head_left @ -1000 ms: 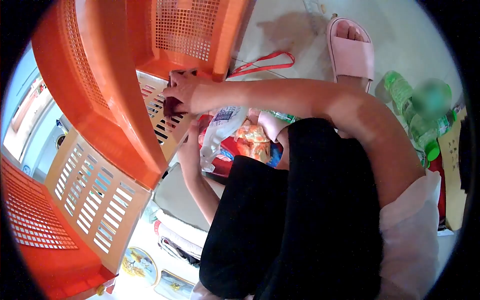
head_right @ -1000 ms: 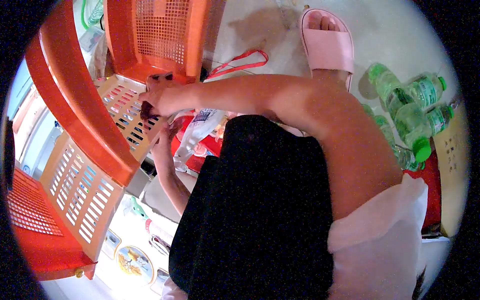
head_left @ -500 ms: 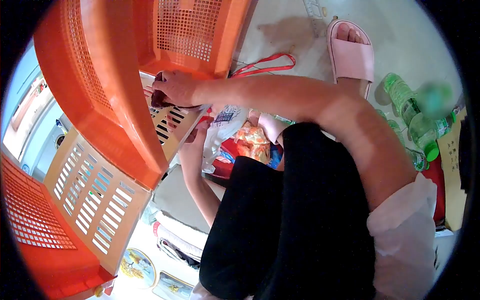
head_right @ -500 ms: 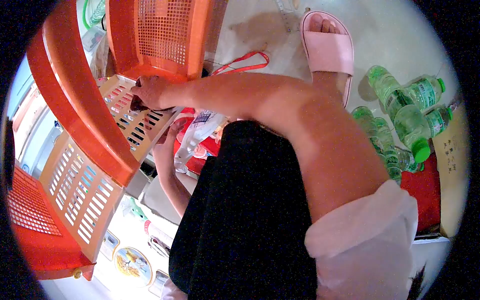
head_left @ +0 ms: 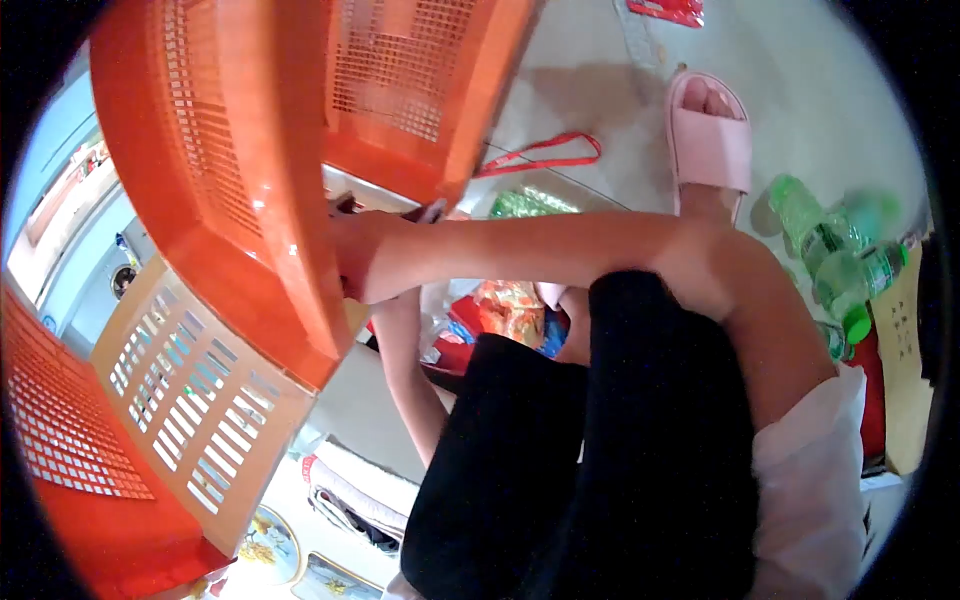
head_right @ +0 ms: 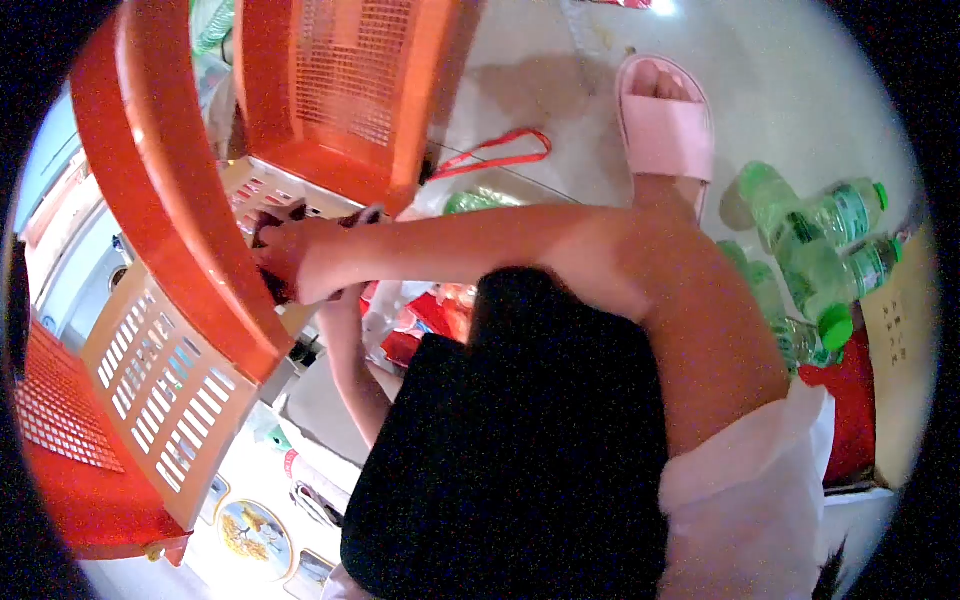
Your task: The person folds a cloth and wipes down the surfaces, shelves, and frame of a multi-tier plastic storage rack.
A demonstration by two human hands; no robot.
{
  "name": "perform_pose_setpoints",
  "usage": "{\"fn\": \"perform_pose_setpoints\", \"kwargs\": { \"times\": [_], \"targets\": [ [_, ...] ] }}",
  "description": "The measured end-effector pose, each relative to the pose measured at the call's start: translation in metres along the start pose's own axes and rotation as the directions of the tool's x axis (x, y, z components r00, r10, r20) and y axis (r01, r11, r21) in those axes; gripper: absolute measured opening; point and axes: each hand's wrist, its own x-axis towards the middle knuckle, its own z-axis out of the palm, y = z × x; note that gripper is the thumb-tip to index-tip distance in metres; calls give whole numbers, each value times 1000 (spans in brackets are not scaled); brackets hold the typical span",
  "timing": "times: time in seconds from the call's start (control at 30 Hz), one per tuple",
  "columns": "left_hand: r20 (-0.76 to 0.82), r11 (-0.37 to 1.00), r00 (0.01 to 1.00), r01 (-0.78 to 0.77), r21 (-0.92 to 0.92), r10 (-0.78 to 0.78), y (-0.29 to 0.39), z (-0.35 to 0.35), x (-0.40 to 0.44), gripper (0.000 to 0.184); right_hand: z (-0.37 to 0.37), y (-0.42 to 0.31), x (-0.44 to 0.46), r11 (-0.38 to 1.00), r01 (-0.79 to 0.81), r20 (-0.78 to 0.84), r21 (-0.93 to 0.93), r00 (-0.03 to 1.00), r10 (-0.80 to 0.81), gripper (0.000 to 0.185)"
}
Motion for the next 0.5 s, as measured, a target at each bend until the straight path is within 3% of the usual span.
{"fn": "perform_pose_setpoints", "kwargs": {
  "times": [0.03,0.07,0.13,0.2,0.23,0.27,0.3,0.33,0.4,0.47,0.5],
  "targets": [
    [50,976,991,-114,-183,125,22,4,-5,28,8,6,1,998,47,-133,42,990,-41,42],
    [25,976,999,-14,-219,20,9,1,-5,27,16,12,4,992,96,-261,82,963,-72,42],
    [34,975,996,94,-204,-88,19,-2,-8,28,23,28,15,986,126,-232,111,968,-98,39],
    [-22,980,998,61,-187,-67,32,2,-10,28,29,49,23,991,33,-265,-133,962,-67,42],
    [-65,985,996,43,-166,-55,35,3,-12,28,35,64,27,990,46,-267,-132,960,-80,42],
    [-79,987,996,37,-156,-50,34,9,-11,28,36,78,26,983,-101,-296,-156,954,51,42],
    [-42,956,999,-7,-293,-5,25,12,-8,29,44,89,26,953,-249,-325,-171,928,184,43],
    [-11,905,999,-44,-423,43,20,12,-6,31,39,84,21,958,-240,-326,-160,928,178,43],
    [8,935,1000,-18,-355,22,17,7,-5,31,25,70,9,949,-259,-148,-179,961,234,44],
    [30,980,999,35,-197,-30,16,6,-4,34,36,73,9,976,-182,-241,-120,959,149,43],
    [11,960,995,103,-259,-103,25,9,-7,30,25,58,4,988,-146,-151,-52,979,137,41]
  ]
}}
